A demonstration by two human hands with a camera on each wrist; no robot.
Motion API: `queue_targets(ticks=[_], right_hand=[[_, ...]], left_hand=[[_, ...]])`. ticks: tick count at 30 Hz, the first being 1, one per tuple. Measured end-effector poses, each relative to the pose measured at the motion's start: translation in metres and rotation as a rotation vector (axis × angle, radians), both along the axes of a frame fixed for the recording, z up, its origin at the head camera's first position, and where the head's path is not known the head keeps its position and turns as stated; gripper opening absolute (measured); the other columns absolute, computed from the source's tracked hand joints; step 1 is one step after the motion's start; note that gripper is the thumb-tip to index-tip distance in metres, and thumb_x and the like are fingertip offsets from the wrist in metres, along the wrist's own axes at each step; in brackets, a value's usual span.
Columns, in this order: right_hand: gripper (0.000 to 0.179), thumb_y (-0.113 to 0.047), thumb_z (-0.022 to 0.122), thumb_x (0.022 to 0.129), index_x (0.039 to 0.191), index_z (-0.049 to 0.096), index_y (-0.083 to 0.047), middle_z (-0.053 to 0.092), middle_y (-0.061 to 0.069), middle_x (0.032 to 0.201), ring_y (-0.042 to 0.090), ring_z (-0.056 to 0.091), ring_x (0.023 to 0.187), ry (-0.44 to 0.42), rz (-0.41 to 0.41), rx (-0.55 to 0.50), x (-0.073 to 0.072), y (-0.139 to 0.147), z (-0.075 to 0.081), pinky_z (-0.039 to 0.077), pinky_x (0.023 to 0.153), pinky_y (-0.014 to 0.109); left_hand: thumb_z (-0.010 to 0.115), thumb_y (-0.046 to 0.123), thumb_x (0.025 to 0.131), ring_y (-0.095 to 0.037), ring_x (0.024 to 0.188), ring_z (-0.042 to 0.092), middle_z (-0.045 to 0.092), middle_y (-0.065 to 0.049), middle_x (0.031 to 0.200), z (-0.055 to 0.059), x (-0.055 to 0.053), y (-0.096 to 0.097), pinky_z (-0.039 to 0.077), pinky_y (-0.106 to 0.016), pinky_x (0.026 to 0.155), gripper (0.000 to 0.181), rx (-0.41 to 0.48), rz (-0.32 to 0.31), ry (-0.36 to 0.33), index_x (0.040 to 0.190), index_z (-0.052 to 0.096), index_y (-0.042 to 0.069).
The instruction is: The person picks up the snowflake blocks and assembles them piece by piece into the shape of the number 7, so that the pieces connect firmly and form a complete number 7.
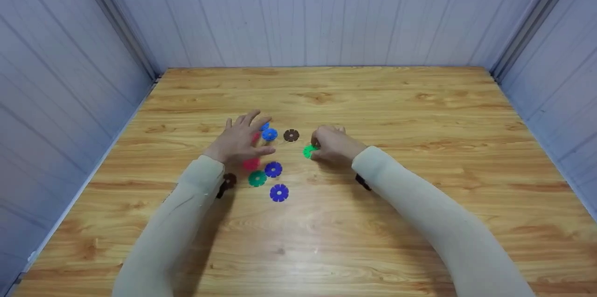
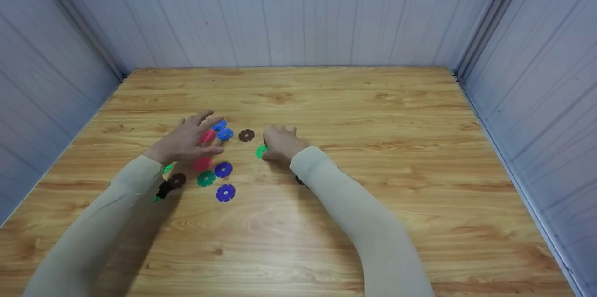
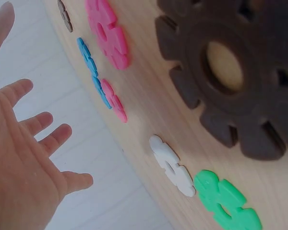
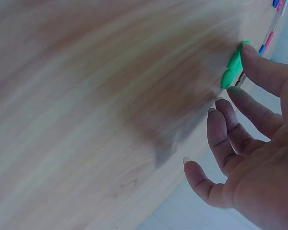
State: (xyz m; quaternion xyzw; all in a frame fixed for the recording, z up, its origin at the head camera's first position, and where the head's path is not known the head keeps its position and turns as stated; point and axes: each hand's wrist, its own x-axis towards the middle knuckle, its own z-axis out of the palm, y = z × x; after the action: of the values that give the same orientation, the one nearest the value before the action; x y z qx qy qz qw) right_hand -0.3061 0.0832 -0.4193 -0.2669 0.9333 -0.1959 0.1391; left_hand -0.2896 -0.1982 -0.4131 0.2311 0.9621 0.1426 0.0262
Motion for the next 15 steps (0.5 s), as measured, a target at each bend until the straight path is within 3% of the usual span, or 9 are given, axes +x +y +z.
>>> queue_targets(ticks=[3,6,10,15], right_hand=[[0.033,-0.025,0.076,0.089,0.110,0.067,-0.002,0.062,0.005,0.104,0.024,0.055,0.099,-0.025,-0.031,-0.024,0.000,0.001,-0.001,0.017,0.111,0.063],[0.030,-0.023,0.077,0.088,0.107,0.064,-0.005,0.061,0.004,0.101,0.023,0.056,0.097,-0.046,-0.064,-0.058,0.000,0.002,-0.001,0.015,0.111,0.063],[0.024,-0.021,0.076,0.089,0.102,0.060,-0.008,0.061,0.004,0.099,0.023,0.055,0.093,-0.067,-0.093,-0.121,-0.001,0.005,0.000,0.032,0.099,0.049],[0.020,-0.015,0.074,0.091,0.100,0.059,-0.006,0.060,0.007,0.094,0.020,0.055,0.085,-0.140,-0.114,-0.251,-0.002,0.013,-0.001,0.047,0.077,0.034]], left_hand=[[0.065,0.060,0.089,-0.045,0.140,0.024,0.021,-0.017,0.159,-0.001,0.001,0.001,0.012,-0.073,0.107,0.087,0.000,0.003,0.003,0.157,0.027,0.021],[0.066,0.059,0.088,-0.044,0.132,0.031,0.027,-0.018,0.155,-0.002,0.001,0.001,0.026,-0.069,0.104,0.086,-0.006,-0.007,0.019,0.156,0.030,0.021],[0.070,0.057,0.086,-0.039,0.117,0.040,0.036,-0.020,0.144,-0.001,0.001,0.004,0.042,-0.059,0.095,0.085,-0.009,-0.031,0.035,0.154,0.036,0.018],[0.069,0.050,0.090,-0.028,0.086,0.056,0.040,-0.025,0.143,0.001,0.003,0.008,0.053,-0.049,0.079,0.080,-0.051,-0.040,-0.024,0.154,0.036,0.014]])
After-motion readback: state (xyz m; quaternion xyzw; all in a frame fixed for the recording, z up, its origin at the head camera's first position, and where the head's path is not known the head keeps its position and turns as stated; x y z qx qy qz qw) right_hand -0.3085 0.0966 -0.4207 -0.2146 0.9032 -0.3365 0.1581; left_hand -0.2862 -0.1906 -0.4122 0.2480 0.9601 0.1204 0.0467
